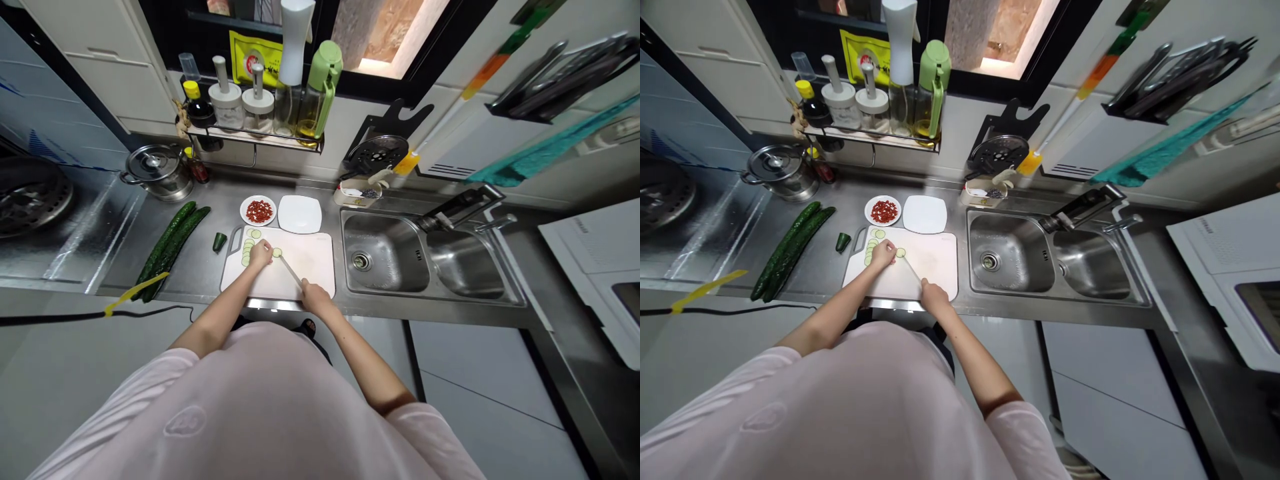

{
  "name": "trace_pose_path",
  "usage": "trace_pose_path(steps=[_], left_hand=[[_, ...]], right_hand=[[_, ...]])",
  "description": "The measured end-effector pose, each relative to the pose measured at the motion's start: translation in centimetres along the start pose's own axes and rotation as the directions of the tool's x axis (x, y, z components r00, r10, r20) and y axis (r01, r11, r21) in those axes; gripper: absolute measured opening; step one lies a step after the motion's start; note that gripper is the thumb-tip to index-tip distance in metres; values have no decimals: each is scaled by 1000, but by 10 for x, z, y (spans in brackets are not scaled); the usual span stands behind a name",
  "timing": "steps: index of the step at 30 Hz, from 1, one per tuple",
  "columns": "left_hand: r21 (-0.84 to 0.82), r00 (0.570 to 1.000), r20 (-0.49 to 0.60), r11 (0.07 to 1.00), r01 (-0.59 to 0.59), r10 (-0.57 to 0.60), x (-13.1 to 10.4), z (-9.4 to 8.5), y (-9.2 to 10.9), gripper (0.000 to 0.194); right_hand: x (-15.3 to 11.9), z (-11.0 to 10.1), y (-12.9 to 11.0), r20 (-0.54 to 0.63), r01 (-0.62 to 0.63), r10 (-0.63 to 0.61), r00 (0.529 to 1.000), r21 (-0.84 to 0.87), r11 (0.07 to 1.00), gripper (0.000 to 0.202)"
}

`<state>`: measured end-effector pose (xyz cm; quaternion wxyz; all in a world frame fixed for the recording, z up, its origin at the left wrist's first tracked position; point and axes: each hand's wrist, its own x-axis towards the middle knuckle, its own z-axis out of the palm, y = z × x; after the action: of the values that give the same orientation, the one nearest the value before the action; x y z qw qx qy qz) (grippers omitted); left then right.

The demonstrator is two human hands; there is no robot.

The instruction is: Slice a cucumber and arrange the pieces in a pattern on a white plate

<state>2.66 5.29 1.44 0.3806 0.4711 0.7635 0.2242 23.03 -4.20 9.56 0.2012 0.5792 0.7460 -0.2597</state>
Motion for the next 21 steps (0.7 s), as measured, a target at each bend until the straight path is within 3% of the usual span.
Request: trace_pose_path(steps=[6,21], left_hand=[[6,1000,3,1000,-25,25,0,0,-1,12],[-12,999,-19,999,-36,36,1,1,-2,11]], right_hand=[[3,4,2,5,0,0,1000,9,1000,25],[17,-11,-13,-21,11,-10,1000,50,999,27]])
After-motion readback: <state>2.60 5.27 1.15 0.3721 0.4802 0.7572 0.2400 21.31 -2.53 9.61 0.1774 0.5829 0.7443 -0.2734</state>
